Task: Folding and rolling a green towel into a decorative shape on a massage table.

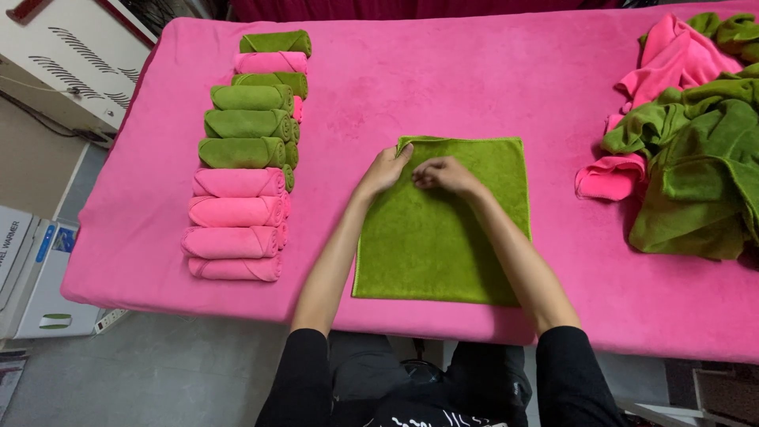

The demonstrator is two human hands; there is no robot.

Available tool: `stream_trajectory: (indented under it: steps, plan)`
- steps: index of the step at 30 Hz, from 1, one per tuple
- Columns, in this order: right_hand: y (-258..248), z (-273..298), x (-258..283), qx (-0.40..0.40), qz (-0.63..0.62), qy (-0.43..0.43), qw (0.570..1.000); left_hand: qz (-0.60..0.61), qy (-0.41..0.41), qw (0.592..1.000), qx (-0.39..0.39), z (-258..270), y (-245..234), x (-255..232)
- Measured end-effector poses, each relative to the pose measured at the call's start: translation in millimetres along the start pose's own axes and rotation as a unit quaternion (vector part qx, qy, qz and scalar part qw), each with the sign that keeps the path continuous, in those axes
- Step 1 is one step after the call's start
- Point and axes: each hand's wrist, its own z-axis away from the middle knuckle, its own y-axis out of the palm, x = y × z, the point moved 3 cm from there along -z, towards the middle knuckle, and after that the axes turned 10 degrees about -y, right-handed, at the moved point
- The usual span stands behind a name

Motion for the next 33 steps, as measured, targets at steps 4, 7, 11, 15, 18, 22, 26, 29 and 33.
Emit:
stream_trajectory:
  steps: [4,7,11,15,18,22,26,29,33]
  plan:
    - [-58,-11,0,-0.061,0.032,-0.028,0.997,0.005,-0.002,1.0,-0.001,3,4,1]
    - [-71,-7,18,-0.135,0.028,-0.045,0.989,-0.001,0.003,1.0,0.007,4,5,-3]
    - [-82,-1,27,-0.155,0.045,-0.063,0.985,0.004,-0.005,1.0,0.019,-2,6,0]
    - [-71,4,18,-0.15,0.051,-0.047,0.986,0.001,-0.005,1.0,0.012,0,8,-4]
    - [-23,26,39,-0.102,0.051,-0.017,0.993,0.001,-0.007,1.0,0.011,6,7,-13]
    - [52,44,45,0.018,0.029,0.04,0.999,0.009,-0.012,1.0,0.013,-7,6,4]
    - [106,45,-4,0.105,-0.021,0.07,0.992,-0.002,-0.005,1.0,0.01,-1,9,-1]
    - [138,52,-20,0.178,-0.041,0.101,0.978,0.001,0.005,1.0,0.013,4,11,0]
    - [131,43,-32,0.173,-0.066,0.107,0.977,0.008,0.014,1.0,0.013,10,10,0]
